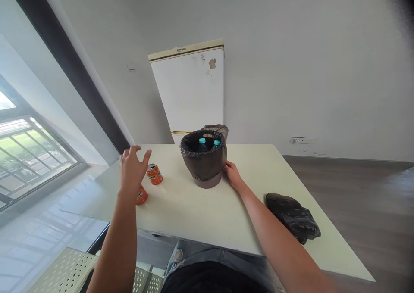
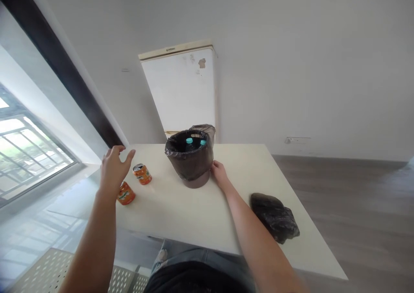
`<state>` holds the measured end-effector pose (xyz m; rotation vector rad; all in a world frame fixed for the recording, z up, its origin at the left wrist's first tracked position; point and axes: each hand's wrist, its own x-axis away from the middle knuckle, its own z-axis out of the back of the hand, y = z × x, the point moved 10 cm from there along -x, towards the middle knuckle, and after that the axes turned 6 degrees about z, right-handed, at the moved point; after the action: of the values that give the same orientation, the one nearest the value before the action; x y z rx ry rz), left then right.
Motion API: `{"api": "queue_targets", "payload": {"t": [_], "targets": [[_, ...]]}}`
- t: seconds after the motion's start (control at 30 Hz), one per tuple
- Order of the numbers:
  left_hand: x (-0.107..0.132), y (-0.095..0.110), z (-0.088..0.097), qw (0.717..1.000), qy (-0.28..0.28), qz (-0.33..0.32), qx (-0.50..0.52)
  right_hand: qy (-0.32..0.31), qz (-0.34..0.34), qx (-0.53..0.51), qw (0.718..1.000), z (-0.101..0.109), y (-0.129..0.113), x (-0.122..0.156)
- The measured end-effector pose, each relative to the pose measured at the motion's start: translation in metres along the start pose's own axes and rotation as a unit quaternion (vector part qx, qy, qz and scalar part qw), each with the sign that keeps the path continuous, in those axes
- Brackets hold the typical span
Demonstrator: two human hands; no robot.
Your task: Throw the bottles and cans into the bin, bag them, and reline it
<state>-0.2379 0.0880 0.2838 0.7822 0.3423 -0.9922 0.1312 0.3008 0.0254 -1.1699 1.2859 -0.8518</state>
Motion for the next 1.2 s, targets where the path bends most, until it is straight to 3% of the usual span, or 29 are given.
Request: {"api": "queue_targets", "payload": {"t": [0.13,0.27,0.37,0.47,0.57,0.63,0.83,0.9,0.97,1.07,1.2], "targets": [[0.012,-0.064,-0.041,0.985,-0.117,0.072,-0.102,0.005,0.004,-0.005,1.000,0.002,0.000,0.000],[0.023,-0.123,-0.068,0.956,-0.215,0.113,-0.167,0.009,0.003,-0.008,1.000,0.002,0.003,0.000],[0.030,-0.149,-0.081,0.943,-0.268,0.113,-0.165,0.008,0.002,-0.008,1.000,0.002,0.004,-0.001],[0.035,-0.157,-0.087,0.941,-0.275,0.117,-0.159,0.006,0.004,-0.008,1.000,0.001,0.002,-0.001],[0.038,-0.156,-0.085,0.941,-0.269,0.124,-0.161,0.006,0.008,-0.009,1.000,0.001,0.000,0.000],[0.036,-0.151,-0.074,0.945,-0.256,0.127,-0.161,0.006,0.008,-0.010,1.000,0.001,-0.001,0.001],[-0.004,-0.102,0.003,0.986,-0.109,0.103,-0.072,0.006,-0.003,-0.006,1.000,0.000,-0.001,0.002],[-0.019,-0.085,0.014,0.988,-0.096,0.109,-0.053,0.006,-0.005,-0.002,1.000,0.000,-0.001,0.002],[-0.033,-0.067,0.011,0.987,-0.107,0.106,-0.055,0.006,-0.006,0.001,1.000,0.000,-0.002,0.003],[-0.048,-0.047,-0.010,0.984,-0.142,0.081,-0.065,0.006,-0.007,0.000,1.000,0.001,-0.002,0.003],[-0.053,-0.043,-0.039,0.981,-0.171,0.059,-0.074,0.006,-0.007,-0.006,1.000,0.001,0.000,0.002]]}}
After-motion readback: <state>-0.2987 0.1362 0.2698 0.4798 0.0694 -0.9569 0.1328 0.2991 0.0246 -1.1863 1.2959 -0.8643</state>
